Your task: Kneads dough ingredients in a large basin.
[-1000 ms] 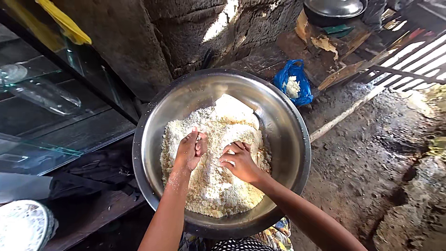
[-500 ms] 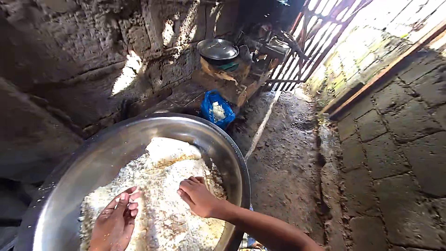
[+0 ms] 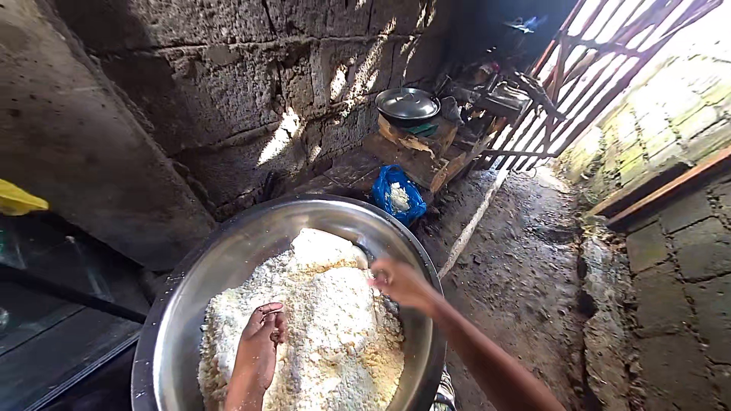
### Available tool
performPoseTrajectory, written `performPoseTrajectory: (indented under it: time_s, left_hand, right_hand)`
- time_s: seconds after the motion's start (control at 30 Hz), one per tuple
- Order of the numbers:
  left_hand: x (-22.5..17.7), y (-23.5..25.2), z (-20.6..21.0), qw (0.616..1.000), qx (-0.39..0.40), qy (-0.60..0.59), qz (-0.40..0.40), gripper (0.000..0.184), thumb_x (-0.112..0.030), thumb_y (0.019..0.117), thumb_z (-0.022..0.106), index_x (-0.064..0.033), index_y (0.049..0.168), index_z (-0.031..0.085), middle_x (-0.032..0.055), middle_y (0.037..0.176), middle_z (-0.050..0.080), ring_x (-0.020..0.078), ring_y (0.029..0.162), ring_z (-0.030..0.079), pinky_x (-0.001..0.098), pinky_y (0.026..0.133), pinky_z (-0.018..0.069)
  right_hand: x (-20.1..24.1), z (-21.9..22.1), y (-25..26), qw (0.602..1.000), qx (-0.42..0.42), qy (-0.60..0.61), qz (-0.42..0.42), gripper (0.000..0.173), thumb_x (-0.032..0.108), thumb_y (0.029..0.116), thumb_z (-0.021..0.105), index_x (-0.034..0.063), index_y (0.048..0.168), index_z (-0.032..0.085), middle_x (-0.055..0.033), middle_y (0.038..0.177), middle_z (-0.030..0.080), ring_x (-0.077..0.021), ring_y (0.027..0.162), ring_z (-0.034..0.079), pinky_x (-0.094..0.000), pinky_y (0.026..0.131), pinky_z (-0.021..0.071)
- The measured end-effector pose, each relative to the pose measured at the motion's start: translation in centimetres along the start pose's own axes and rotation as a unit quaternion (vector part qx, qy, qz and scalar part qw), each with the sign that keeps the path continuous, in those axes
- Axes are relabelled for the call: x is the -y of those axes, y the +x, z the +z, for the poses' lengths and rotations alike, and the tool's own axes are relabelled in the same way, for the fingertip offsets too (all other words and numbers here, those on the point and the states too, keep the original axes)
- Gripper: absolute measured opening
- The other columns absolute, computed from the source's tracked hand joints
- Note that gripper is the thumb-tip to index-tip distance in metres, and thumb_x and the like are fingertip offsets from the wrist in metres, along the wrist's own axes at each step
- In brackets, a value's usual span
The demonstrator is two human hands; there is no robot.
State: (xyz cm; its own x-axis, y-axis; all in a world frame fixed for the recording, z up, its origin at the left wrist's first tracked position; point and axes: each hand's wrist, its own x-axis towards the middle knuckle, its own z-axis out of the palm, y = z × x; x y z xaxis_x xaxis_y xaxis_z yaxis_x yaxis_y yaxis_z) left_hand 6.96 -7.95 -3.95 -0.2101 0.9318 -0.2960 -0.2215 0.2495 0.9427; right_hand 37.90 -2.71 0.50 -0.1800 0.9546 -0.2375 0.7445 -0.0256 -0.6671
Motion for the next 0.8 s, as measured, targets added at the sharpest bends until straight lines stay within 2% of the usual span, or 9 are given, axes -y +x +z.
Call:
performPoseTrajectory:
  time_s: [0.07,0.13,0.2,0.3,0.33,0.43,0.53,0.67,0.8]
  left_hand:
    - [0.3,-1.4,-0.1,0.996,0.023,0.091,-0.009,0.029,-0.010,0.1100,0.034,0.0008,0.121,0.059,0.0064,0.097,0.062,0.0123,0.079,0.062,0.0270,0.070,0.0526]
    - [1.3,-3.5,-0.1,0.983,0.054,0.176,-0.018,0.032,-0.017,0.1096,0.039,0.0028,0.125,0.059,0.0141,0.116,0.063,0.0196,0.103,0.062,0.0370,0.089,0.0517]
    - [3.2,-5.7,0.4,0.973,0.041,0.224,0.015,0.036,-0.021,0.1043,0.050,0.0018,0.131,0.059,0.0231,0.137,0.055,0.0329,0.129,0.052,0.0502,0.108,0.0430]
    - [6.4,-8.4,3.4,0.975,-0.039,0.198,0.089,0.046,-0.023,0.0973,0.058,-0.0022,0.138,0.057,0.0268,0.157,0.031,0.0398,0.147,0.030,0.0557,0.117,0.0329]
    - [7.2,-8.7,4.6,0.975,-0.057,0.188,0.104,0.047,-0.025,0.0969,0.060,-0.0040,0.139,0.057,0.0270,0.161,0.025,0.0404,0.149,0.026,0.0563,0.117,0.0320]
    - [7.6,-8.8,6.6,0.982,-0.055,0.156,0.091,0.050,-0.031,0.0989,0.057,-0.0073,0.143,0.055,0.0271,0.166,0.010,0.0411,0.154,0.014,0.0568,0.121,0.0249]
    - [6.2,-6.9,7.1,0.994,-0.047,0.054,0.088,0.046,-0.026,0.1027,0.047,-0.0029,0.142,0.056,0.0214,0.163,0.028,0.0313,0.152,0.026,0.0470,0.123,0.0270]
    - [3.5,-4.5,6.9,0.994,-0.013,-0.088,0.070,0.047,-0.019,0.1106,0.028,0.0009,0.150,0.042,0.0124,0.153,0.047,0.0129,0.136,0.048,0.0295,0.112,0.0398]
    - [2.5,-5.9,8.9,0.990,-0.001,-0.134,0.033,0.047,-0.027,0.1133,0.024,-0.0003,0.141,0.050,0.0107,0.129,0.063,0.0127,0.116,0.062,0.0331,0.099,0.0517]
  right_hand:
    - [0.2,4.3,-1.9,0.979,0.180,-0.075,0.065,0.068,0.052,0.1028,0.054,-0.0020,0.144,0.049,-0.0296,0.120,0.065,-0.0454,0.113,0.064,-0.0652,0.098,0.0476]
    - [0.8,8.3,-3.6,0.965,0.218,-0.079,0.123,0.091,0.056,0.1004,0.055,-0.0085,0.156,0.022,-0.0375,0.129,0.058,-0.0509,0.119,0.060,-0.0662,0.100,0.0475]
    - [1.1,10.5,-4.3,0.965,0.192,-0.049,0.172,0.101,0.058,0.0969,0.059,-0.0084,0.156,0.011,-0.0382,0.142,0.045,-0.0503,0.124,0.057,-0.0630,0.102,0.0482]
    - [1.8,11.1,-5.6,0.966,0.190,0.033,0.174,0.100,0.059,0.1014,0.050,-0.0039,0.160,-0.002,-0.0357,0.150,0.041,-0.0450,0.124,0.061,-0.0597,0.100,0.0515]
    - [2.6,11.5,-6.3,0.963,0.211,0.056,0.157,0.098,0.054,0.1038,0.048,-0.0025,0.161,-0.008,-0.0364,0.157,0.031,-0.0459,0.133,0.054,-0.0601,0.107,0.0468]
    - [3.6,15.7,-8.3,0.957,0.143,0.228,0.104,0.081,0.030,0.1013,0.058,0.0035,0.162,0.012,-0.0358,0.152,0.033,-0.0460,0.136,0.046,-0.0566,0.109,0.0439]
    - [5.1,17.8,-8.3,0.893,-0.012,0.439,0.097,0.061,0.026,0.1028,0.054,0.0049,0.156,0.033,-0.0304,0.152,0.037,-0.0379,0.140,0.042,-0.0511,0.112,0.0409]
    - [8.7,16.8,-7.3,0.921,-0.042,0.384,-0.056,0.058,0.036,0.1071,0.037,0.0046,0.155,0.042,-0.0262,0.167,0.018,-0.0380,0.155,0.018,-0.0525,0.127,0.0182]
    - [9.0,14.7,-2.0,0.924,-0.110,0.359,-0.075,0.056,0.031,0.1107,0.034,0.0008,0.158,0.035,-0.0252,0.165,0.025,-0.0332,0.153,0.030,-0.0467,0.125,0.0269]
